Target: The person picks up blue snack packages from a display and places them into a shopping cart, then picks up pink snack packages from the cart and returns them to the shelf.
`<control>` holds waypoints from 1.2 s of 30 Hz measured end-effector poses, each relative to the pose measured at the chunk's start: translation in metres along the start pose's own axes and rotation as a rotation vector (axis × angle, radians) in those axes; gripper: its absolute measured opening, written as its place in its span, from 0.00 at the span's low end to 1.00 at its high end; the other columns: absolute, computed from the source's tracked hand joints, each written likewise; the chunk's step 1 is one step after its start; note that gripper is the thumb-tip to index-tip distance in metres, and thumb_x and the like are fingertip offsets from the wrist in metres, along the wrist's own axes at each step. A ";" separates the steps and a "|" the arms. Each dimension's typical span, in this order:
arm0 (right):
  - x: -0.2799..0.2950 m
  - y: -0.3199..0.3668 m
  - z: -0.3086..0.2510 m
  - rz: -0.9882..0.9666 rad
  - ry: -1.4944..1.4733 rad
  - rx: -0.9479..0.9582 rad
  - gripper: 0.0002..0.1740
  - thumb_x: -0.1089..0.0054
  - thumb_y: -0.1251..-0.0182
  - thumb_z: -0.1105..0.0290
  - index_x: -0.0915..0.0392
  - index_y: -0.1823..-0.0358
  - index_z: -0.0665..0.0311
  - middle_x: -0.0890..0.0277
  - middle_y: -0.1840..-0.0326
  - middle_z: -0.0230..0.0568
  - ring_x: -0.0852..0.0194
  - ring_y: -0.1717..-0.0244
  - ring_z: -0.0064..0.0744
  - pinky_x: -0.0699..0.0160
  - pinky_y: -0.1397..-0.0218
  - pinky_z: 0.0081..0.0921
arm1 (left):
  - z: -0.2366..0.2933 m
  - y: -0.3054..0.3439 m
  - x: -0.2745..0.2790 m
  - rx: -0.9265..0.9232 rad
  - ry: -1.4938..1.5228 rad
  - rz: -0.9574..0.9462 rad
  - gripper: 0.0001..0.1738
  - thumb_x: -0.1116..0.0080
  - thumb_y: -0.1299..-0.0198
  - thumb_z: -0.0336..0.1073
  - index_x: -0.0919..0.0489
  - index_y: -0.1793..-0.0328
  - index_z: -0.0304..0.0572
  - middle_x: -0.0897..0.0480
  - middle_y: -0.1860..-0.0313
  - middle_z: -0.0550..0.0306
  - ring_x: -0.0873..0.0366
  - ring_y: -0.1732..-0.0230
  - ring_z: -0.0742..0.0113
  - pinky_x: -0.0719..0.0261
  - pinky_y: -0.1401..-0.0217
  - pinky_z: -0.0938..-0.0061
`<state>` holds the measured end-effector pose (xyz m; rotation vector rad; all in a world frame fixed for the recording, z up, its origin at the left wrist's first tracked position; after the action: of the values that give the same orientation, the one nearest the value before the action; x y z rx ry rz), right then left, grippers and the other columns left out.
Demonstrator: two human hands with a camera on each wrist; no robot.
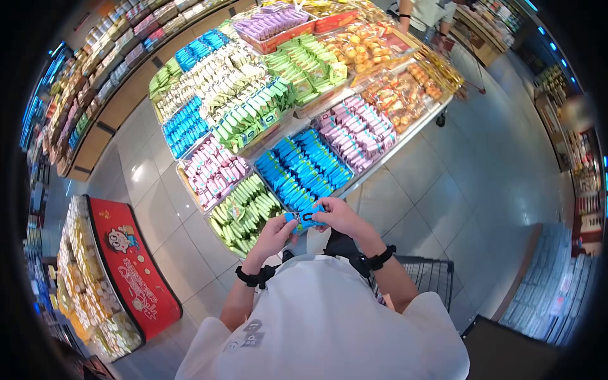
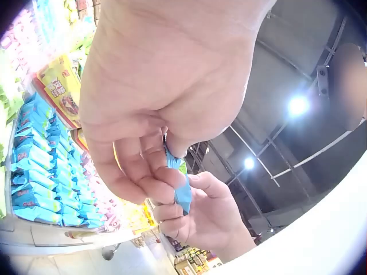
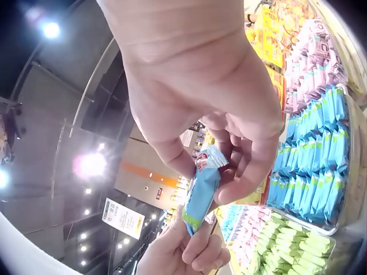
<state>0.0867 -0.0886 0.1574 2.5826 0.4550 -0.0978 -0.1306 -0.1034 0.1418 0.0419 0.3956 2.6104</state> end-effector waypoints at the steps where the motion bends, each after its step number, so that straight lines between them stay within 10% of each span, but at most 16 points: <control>1: 0.013 -0.007 -0.003 -0.015 -0.037 -0.004 0.09 0.34 0.27 0.71 0.20 0.53 0.69 0.15 0.64 0.36 0.14 0.68 0.23 0.13 0.63 0.22 | 0.001 -0.010 -0.007 0.002 0.075 0.011 0.13 0.49 0.20 0.37 0.17 0.54 0.37 0.18 0.73 0.63 0.20 0.72 0.77 0.24 0.66 0.77; 6: 0.082 -0.047 -0.035 -0.048 -0.062 0.005 0.11 0.31 0.28 0.70 0.19 0.51 0.69 0.15 0.64 0.36 0.14 0.68 0.23 0.11 0.64 0.22 | 0.011 -0.073 -0.042 -0.005 0.344 0.076 0.13 0.50 0.19 0.34 0.24 0.36 0.35 0.11 0.63 0.54 0.13 0.65 0.70 0.15 0.57 0.75; 25: 0.147 -0.137 -0.055 -0.398 -0.400 -0.157 0.14 0.31 0.29 0.73 0.19 0.45 0.67 0.15 0.52 0.35 0.15 0.53 0.23 0.14 0.49 0.23 | 0.034 -0.164 -0.069 -0.012 0.143 0.346 0.10 0.43 0.25 0.32 0.23 0.43 0.34 0.10 0.64 0.52 0.11 0.64 0.68 0.15 0.60 0.73; 31: 0.132 -0.148 -0.060 -0.468 0.047 0.039 0.12 0.30 0.30 0.70 0.17 0.51 0.68 0.15 0.60 0.33 0.19 0.59 0.24 0.20 0.54 0.28 | 0.022 -0.154 -0.068 0.168 0.028 0.354 0.14 0.42 0.24 0.36 0.24 0.41 0.33 0.11 0.65 0.52 0.12 0.62 0.69 0.16 0.58 0.70; 36: 0.143 -0.193 -0.095 -0.166 0.761 0.607 0.16 0.28 0.39 0.68 0.18 0.53 0.69 0.19 0.60 0.46 0.20 0.58 0.41 0.20 0.53 0.38 | -0.017 -0.116 -0.064 0.211 -0.034 0.414 0.17 0.40 0.24 0.39 0.24 0.40 0.34 0.11 0.62 0.50 0.13 0.60 0.66 0.17 0.56 0.69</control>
<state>0.1545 0.1593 0.1262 3.0988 1.0399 0.8378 -0.0219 -0.0418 0.0950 0.2656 0.7145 2.9533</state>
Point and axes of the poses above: each hand's wrist, its own y-axis away from the middle knuckle, its own x-axis out of the back of the hand, z = x × y, the point moved 3 cm from there along -y, towards the middle knuckle
